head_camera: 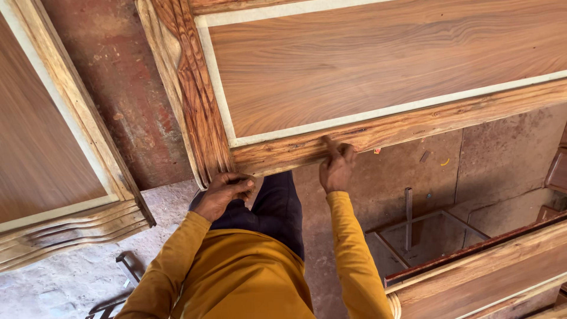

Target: The person sands the edges and corners of a wooden door frame using a small sanding block. They move around the frame, applying the block to different sections to smooth the surface.

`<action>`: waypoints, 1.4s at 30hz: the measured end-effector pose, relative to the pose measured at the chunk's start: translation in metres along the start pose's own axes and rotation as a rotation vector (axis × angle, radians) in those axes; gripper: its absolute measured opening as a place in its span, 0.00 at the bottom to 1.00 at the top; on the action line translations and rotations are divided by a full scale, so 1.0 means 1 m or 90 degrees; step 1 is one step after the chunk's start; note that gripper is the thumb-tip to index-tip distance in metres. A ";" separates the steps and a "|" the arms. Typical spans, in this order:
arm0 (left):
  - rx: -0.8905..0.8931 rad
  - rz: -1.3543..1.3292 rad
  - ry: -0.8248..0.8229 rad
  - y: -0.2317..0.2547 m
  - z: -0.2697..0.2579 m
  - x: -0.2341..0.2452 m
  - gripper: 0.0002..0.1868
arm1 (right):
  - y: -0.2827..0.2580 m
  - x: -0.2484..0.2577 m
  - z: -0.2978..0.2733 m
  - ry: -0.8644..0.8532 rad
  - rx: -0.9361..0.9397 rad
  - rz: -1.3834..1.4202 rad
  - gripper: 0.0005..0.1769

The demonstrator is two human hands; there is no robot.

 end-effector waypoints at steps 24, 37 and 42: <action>-0.050 -0.014 -0.035 0.001 -0.007 0.006 0.18 | -0.003 -0.021 -0.016 0.126 -0.009 0.144 0.28; -0.189 -0.122 0.107 0.015 -0.086 0.090 0.16 | -0.038 -0.101 -0.062 -0.205 0.117 0.514 0.20; -0.199 -0.166 0.152 -0.002 -0.103 0.115 0.14 | -0.078 -0.103 -0.077 -0.300 0.094 0.505 0.19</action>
Point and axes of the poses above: each hand's wrist, its own z-axis towards the middle knuckle, its own x-axis out of the back of the hand, y = z × x, the point moved 6 cm from there along z, towards the middle knuckle, and after that the axes turned 15 degrees about -y, right-handed, at the moved point
